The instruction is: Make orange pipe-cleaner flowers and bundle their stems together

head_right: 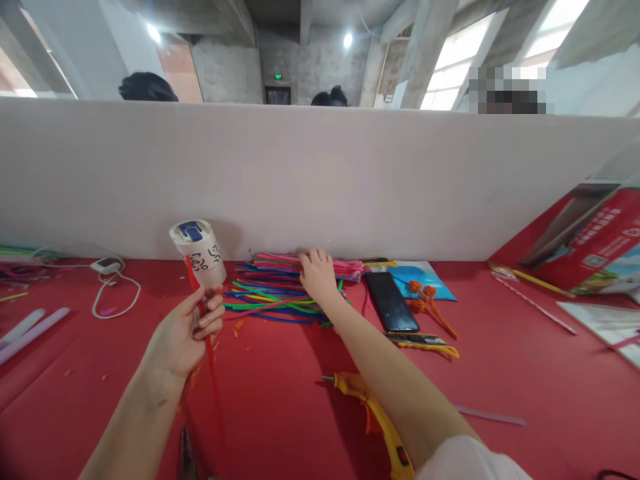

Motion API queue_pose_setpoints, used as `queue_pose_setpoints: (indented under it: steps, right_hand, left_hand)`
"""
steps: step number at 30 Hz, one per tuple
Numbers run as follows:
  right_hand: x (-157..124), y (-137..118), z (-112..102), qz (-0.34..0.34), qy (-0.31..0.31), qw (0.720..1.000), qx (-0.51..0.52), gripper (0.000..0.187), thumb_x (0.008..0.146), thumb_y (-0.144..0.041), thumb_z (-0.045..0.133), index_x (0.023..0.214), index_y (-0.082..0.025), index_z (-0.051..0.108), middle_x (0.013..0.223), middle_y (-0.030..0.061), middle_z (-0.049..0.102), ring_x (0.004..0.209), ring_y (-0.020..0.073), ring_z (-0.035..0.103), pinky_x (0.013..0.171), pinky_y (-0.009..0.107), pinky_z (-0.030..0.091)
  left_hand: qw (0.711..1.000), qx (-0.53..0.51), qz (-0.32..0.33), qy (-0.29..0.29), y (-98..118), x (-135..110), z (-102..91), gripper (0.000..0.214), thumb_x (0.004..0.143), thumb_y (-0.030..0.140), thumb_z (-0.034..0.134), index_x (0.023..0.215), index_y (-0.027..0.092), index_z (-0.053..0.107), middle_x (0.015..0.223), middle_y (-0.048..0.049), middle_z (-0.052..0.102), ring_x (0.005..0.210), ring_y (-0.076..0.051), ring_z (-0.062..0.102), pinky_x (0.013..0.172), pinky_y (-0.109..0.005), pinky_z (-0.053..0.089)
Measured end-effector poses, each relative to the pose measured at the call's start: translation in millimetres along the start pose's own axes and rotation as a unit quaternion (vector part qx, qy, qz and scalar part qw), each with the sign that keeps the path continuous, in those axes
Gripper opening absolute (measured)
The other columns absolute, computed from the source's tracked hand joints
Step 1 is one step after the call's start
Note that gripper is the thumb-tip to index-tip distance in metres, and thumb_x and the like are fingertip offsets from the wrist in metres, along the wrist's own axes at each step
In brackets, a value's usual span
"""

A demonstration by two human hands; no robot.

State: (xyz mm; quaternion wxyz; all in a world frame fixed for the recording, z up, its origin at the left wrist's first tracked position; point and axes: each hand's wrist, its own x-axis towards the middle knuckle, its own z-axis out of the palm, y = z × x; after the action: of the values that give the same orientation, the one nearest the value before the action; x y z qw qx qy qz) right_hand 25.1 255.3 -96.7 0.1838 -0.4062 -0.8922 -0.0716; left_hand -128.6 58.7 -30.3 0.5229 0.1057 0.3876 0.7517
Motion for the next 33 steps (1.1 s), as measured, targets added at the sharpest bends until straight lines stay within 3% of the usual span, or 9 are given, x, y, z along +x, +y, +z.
queue_pose_setpoints:
  steps: [3,6,11,16,20,23,26,30,33]
  right_hand:
    - [6.0,9.4,1.1,0.014,0.015,1.000,-0.015,0.046,0.076,-0.014,0.058,0.121,-0.010,0.049,0.118,0.0188,0.056,0.110,0.0310,0.046,0.094,0.047,0.027]
    - [11.0,17.1,-4.3,0.003,0.020,1.000,-0.023,0.032,0.074,-0.009,0.055,0.106,-0.014,0.057,0.100,0.0136,0.064,0.095,0.0272,0.052,0.089,0.043,0.028]
    - [6.0,17.1,-43.3,-0.020,0.098,0.994,-0.037,0.027,0.077,-0.013,0.055,0.105,-0.012,0.054,0.104,0.0169,0.058,0.097,0.0301,0.046,0.084,0.040,0.030]
    - [-32.7,-2.5,-72.7,-0.109,0.167,0.980,-0.030,0.015,0.082,-0.023,0.055,0.093,-0.014,0.057,0.094,0.0135,0.056,0.088,0.0259,0.046,0.077,0.035,0.034]
    - [-70.8,-23.9,-77.1,-0.196,0.218,0.956,-0.020,0.016,0.088,-0.014,0.044,0.088,-0.020,0.058,0.087,0.0068,0.058,0.080,0.0197,0.047,0.075,0.032,0.034]
    - [-87.0,-36.9,-90.3,-0.247,0.262,0.933,-0.005,0.013,0.088,-0.017,0.047,0.088,-0.023,0.058,0.086,0.0045,0.059,0.080,0.0183,0.048,0.080,0.034,0.034]
    - [-93.1,-48.3,-122.9,-0.251,0.274,0.925,0.078,0.014,0.083,-0.034,0.057,0.089,-0.020,0.058,0.087,0.0073,0.060,0.084,0.0218,0.050,0.081,0.039,0.037]
    - [-94.6,-67.1,-181.4,-0.211,0.289,0.903,0.237,0.011,0.085,-0.016,0.053,0.094,-0.021,0.057,0.085,0.0053,0.059,0.078,0.0179,0.054,0.070,0.032,0.042]
    - [-93.2,-82.0,-213.1,-0.251,0.258,0.896,0.261,0.015,0.084,-0.012,0.053,0.096,-0.020,0.057,0.087,0.0058,0.060,0.079,0.0184,0.054,0.072,0.033,0.044]
  left_hand:
    - [1.000,0.000,-0.001,-0.004,-0.8,-0.5,0.2,0.034,0.091,0.012,0.033,0.072,0.008,0.060,0.054,0.0024,0.043,0.032,-0.001,0.033,0.027,-0.011,0.021]
    - [1.000,0.005,-0.003,-0.008,-1.9,-0.6,-0.2,0.031,0.089,0.012,0.035,0.071,0.008,0.060,0.054,0.0024,0.043,0.033,-0.001,0.031,0.027,-0.011,0.021]
    - [0.999,0.027,0.021,-0.003,-6.7,0.3,2.1,0.010,0.078,0.011,0.055,0.076,0.007,0.064,0.061,-0.0005,0.052,0.037,0.000,0.033,0.030,-0.011,0.023]
    - [0.992,0.069,0.102,-0.037,-18.3,-13.3,19.4,0.029,0.059,0.014,0.074,0.086,0.013,0.062,0.084,-0.0037,0.062,0.044,0.000,0.037,0.036,-0.013,0.025]
    - [0.985,0.085,0.144,-0.040,-27.8,-32.8,34.1,0.031,0.055,0.022,0.077,0.060,0.018,0.047,0.051,0.0091,0.040,0.039,-0.002,0.029,0.035,-0.016,0.018]
    - [0.979,0.097,0.179,-0.011,-29.1,-42.8,38.4,0.034,0.057,0.024,0.076,0.059,0.020,0.043,0.049,0.0103,0.036,0.038,-0.002,0.027,0.036,-0.017,0.020]
    - [0.967,0.133,0.216,-0.003,-24.5,-46.9,37.0,0.028,0.059,0.024,0.074,0.059,0.021,0.046,0.050,0.0083,0.042,0.039,-0.005,0.034,0.038,-0.019,0.026]
    - [0.943,0.206,0.261,-0.024,-17.3,-49.7,31.0,0.016,0.058,0.027,0.075,0.064,0.024,0.060,0.059,0.0004,0.060,0.060,-0.018,0.058,0.050,-0.028,0.044]
    - [0.883,0.323,0.338,-0.049,-16.4,-53.3,27.9,0.017,0.062,0.034,0.072,0.076,0.024,0.067,0.073,-0.0046,0.069,0.079,-0.027,0.063,0.064,-0.036,0.050]
